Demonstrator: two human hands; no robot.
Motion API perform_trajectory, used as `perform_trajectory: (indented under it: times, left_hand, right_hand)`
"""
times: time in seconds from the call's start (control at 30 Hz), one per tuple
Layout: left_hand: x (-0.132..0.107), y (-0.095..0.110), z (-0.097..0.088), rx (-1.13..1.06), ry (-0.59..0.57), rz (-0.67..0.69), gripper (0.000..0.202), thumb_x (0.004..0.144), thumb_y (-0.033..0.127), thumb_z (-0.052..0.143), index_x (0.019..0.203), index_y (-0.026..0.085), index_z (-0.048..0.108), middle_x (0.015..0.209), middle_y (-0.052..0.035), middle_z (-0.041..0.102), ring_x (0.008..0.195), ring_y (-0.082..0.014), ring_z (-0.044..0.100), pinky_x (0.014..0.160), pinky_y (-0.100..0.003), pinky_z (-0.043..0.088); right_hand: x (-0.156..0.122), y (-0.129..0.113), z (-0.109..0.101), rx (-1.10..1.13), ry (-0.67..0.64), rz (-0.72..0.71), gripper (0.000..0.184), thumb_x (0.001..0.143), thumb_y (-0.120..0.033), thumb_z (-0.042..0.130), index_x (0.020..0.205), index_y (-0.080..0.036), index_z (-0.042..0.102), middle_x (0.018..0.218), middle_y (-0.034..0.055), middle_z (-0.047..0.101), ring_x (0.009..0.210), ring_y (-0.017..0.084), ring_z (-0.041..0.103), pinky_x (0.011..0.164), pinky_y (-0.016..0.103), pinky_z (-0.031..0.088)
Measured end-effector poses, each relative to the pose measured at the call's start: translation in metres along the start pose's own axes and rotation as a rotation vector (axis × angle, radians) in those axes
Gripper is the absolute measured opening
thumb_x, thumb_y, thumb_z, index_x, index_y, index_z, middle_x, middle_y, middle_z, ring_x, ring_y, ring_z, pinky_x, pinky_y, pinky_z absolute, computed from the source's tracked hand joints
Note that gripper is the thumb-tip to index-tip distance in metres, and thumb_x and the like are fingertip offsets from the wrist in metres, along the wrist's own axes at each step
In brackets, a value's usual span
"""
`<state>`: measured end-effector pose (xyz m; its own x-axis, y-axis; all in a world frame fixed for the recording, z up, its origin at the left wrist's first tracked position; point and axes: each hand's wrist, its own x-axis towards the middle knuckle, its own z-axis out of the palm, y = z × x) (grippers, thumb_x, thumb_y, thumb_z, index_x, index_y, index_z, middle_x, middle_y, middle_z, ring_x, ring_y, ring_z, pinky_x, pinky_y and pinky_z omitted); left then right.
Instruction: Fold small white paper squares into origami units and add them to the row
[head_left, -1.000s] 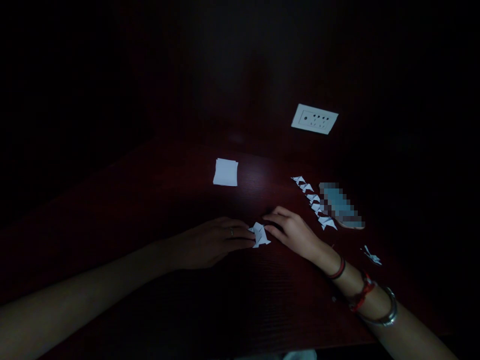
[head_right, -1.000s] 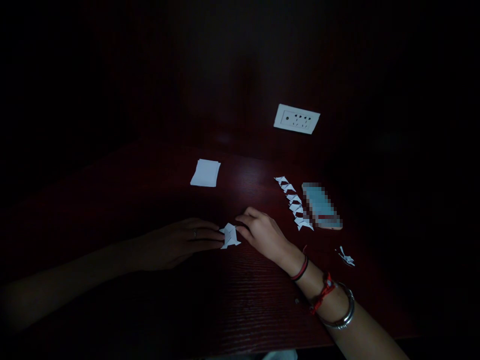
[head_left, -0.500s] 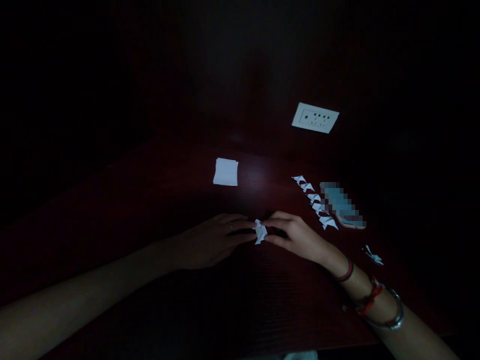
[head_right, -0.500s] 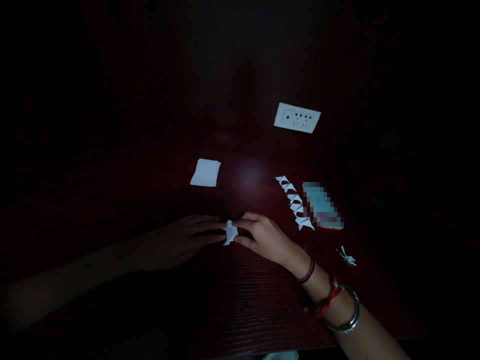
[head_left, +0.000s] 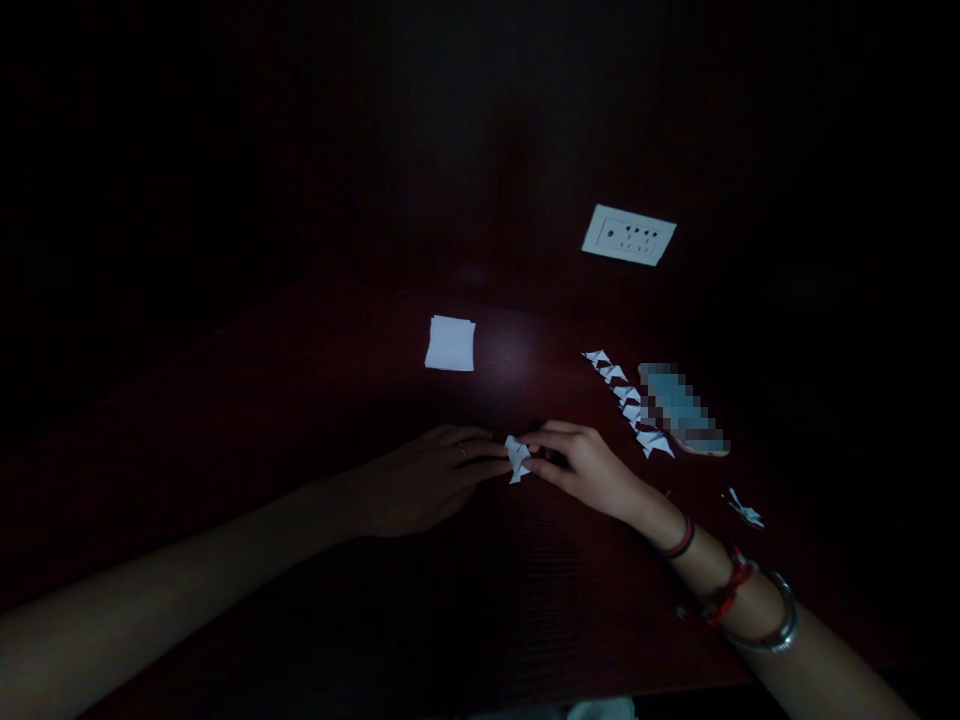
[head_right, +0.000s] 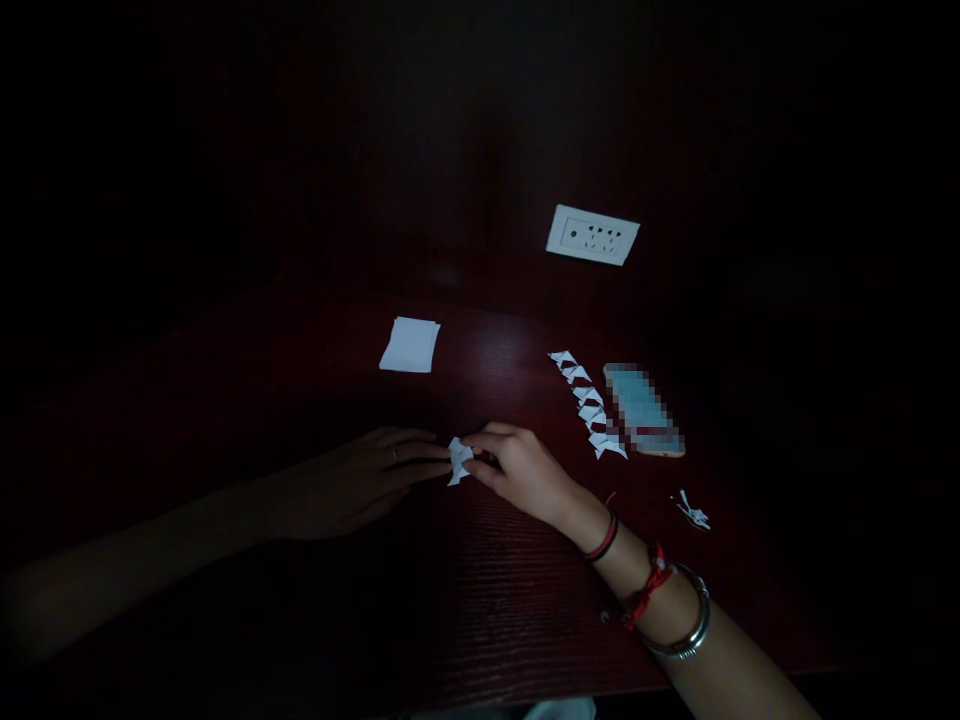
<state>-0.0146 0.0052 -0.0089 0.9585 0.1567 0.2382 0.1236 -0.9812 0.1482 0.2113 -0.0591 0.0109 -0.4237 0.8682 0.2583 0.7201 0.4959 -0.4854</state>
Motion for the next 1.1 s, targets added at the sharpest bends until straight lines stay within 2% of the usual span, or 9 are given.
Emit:
perform_trajectory:
  times: [0.13,0.37,0.53,0.8,1.1]
  left_hand:
    - [0.0008,0.0001,-0.0010,0.022,-0.008,0.013,0.047,0.084,0.013,0.040,0.130,0.022,0.032,0.130,-0.0037,0.038,0.120,-0.0226,0.027,0.098,-0.040,0.027]
    - [0.0012,-0.0012,-0.0001,0.051,-0.016,0.023,0.049,0.083,0.013,0.041,0.131,0.022,0.030,0.135,-0.0047,0.030,0.121,-0.0238,0.026,0.098,-0.041,0.026]
    - [0.0005,-0.0007,-0.0003,0.059,-0.007,0.033,0.048,0.084,0.013,0.039,0.130,0.023,0.031,0.133,-0.0041,0.035,0.122,-0.0240,0.025,0.097,-0.042,0.027]
    - [0.0007,-0.0005,-0.0002,0.053,-0.023,0.018,0.049,0.083,0.013,0.041,0.130,0.023,0.031,0.133,-0.0040,0.034,0.120,-0.0242,0.027,0.097,-0.042,0.028]
    - [0.0008,-0.0007,0.0000,0.040,-0.008,0.033,0.048,0.085,0.013,0.039,0.131,0.021,0.029,0.133,-0.0060,0.034,0.120,-0.0240,0.027,0.097,-0.042,0.027]
  right_hand:
    - [-0.0005,0.0007,0.0009,-0.002,-0.014,-0.022,0.025,0.081,-0.019,0.051,0.104,-0.016,0.059,0.090,0.0054,0.058,0.082,0.014,0.055,0.075,0.026,0.044]
    - [0.0000,0.0006,0.0019,-0.030,-0.015,0.003,0.025,0.082,-0.016,0.048,0.106,-0.016,0.058,0.090,0.0051,0.059,0.080,0.013,0.055,0.073,0.025,0.044]
    - [0.0007,-0.0010,0.0013,-0.037,-0.001,0.020,0.027,0.082,-0.014,0.046,0.107,-0.017,0.057,0.090,0.0050,0.060,0.079,0.013,0.055,0.073,0.025,0.044]
    - [0.0007,0.0020,0.0027,-0.055,0.042,0.009,0.028,0.081,-0.011,0.046,0.106,-0.016,0.057,0.092,0.0053,0.061,0.081,0.014,0.056,0.075,0.026,0.044]
    - [0.0003,-0.0003,0.0001,-0.065,0.012,-0.025,0.023,0.082,-0.013,0.046,0.099,-0.016,0.061,0.089,0.0052,0.060,0.081,0.014,0.055,0.074,0.026,0.044]
